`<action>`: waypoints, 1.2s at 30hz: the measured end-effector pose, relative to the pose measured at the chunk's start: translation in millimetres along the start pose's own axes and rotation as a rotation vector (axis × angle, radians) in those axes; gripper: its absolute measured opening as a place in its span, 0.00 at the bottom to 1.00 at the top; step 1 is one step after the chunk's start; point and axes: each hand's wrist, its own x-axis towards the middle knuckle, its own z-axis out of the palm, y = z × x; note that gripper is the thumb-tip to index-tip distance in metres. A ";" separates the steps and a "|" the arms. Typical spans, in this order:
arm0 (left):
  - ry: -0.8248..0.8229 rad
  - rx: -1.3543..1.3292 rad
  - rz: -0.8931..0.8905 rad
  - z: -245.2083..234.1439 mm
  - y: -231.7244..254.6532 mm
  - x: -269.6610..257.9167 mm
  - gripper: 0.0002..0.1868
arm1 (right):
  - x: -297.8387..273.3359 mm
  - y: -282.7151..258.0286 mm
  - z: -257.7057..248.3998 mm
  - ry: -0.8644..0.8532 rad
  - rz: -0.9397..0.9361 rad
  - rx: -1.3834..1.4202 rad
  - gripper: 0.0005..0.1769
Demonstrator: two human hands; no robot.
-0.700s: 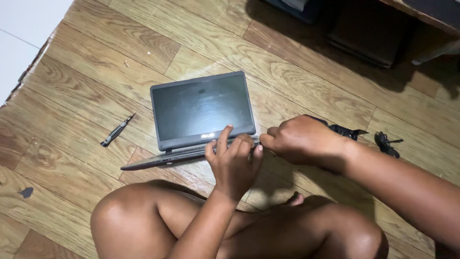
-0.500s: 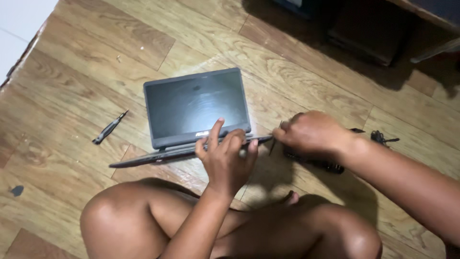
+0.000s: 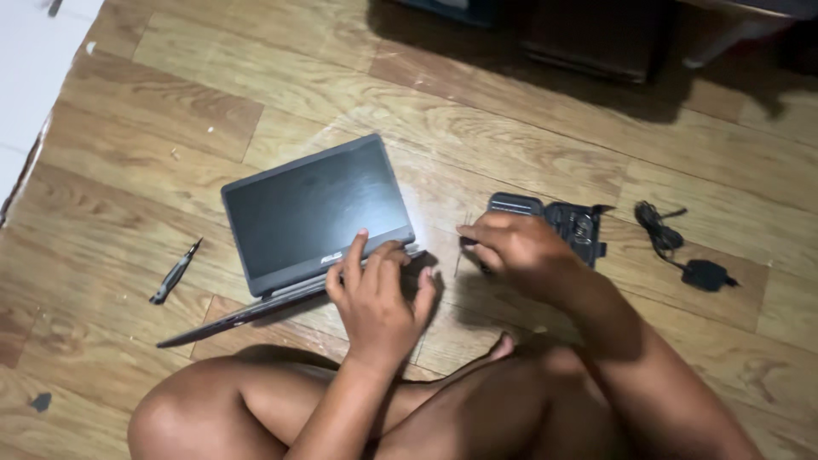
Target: The person removes screws from a laptop with a screwdriver and pries the casing open by hand to reveal the motherboard and internal components.
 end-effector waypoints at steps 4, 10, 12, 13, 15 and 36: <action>-0.020 0.033 0.039 -5.2 -3.9 4.8 0.16 | 2.6 -27.7 14.0 0.030 0.214 0.034 0.15; 0.003 -0.071 0.092 -14.4 -9.2 5.5 0.15 | -2.2 -55.2 46.0 0.168 0.210 0.254 0.14; -0.013 -0.103 0.139 -16.1 -12.6 3.4 0.11 | -4.2 -53.4 51.3 0.117 0.194 0.204 0.14; -0.020 -0.122 0.143 -17.4 -14.9 2.3 0.09 | -4.1 -53.2 53.7 0.115 0.175 0.229 0.13; -0.031 -0.168 0.150 -18.0 -17.6 0.8 0.06 | -4.7 -53.1 55.2 0.109 0.140 0.271 0.11; 0.113 0.093 0.160 -9.3 -18.4 -6.5 0.11 | 8.2 -44.2 58.7 0.331 0.144 0.295 0.07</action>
